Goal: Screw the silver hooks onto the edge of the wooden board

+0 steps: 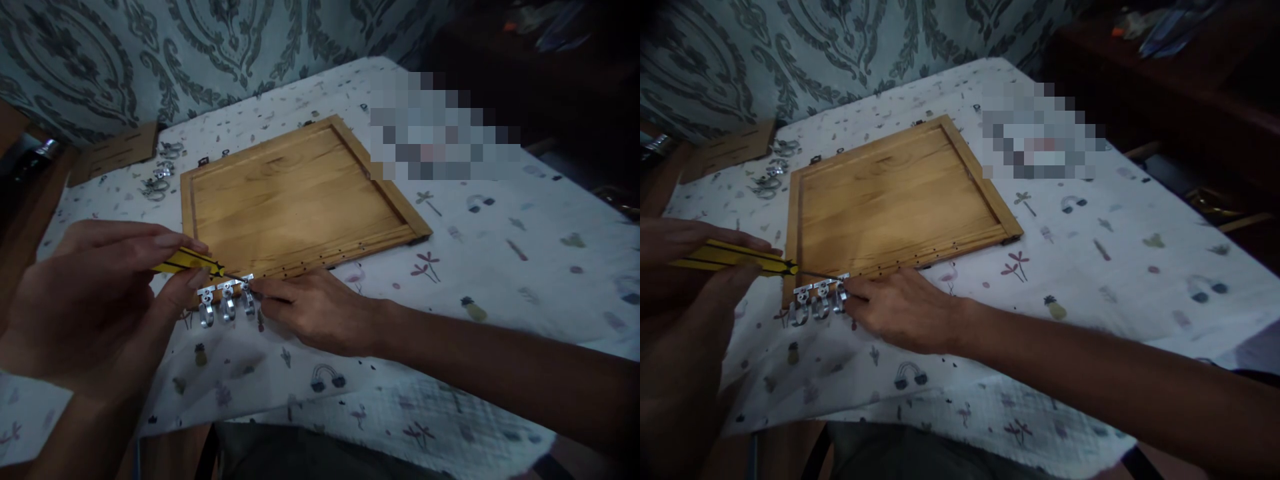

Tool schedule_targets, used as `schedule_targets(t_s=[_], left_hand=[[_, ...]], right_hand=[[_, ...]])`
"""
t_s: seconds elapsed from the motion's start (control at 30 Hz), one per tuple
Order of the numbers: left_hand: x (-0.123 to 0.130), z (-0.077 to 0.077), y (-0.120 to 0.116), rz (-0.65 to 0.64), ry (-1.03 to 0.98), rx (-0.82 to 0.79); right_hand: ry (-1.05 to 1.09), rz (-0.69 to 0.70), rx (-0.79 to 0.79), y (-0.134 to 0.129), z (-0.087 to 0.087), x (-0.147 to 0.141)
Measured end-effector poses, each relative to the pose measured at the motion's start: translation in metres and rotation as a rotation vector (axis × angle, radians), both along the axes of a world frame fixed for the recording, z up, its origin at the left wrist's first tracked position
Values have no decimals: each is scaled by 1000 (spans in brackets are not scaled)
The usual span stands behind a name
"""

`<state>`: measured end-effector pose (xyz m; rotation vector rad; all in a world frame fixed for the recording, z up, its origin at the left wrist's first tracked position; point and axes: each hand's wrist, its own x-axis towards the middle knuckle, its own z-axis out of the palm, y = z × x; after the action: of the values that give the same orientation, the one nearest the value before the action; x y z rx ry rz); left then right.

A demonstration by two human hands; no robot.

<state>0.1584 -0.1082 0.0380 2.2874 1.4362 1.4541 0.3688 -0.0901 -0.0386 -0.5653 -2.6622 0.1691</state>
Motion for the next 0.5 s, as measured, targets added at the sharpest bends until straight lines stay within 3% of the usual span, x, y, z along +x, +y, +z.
schedule_targets(t_s=[0.07, 0.23, 0.27, 0.37, 0.5], left_hand=[[3, 0, -4, -11, 79, 0], [14, 3, -11, 198, 66, -38], [13, 4, -10, 105, 85, 3], [5, 5, -4, -13, 123, 12], [-2, 5, 1, -87, 130, 0]], right_hand=[[5, 0, 4, 0, 0, 0], [-8, -12, 8, -1, -1, 0], [-9, -15, 11, -1, 0, 0], [-12, -15, 10, -1, 0, 0], [-20, -9, -4, 0, 0, 0]])
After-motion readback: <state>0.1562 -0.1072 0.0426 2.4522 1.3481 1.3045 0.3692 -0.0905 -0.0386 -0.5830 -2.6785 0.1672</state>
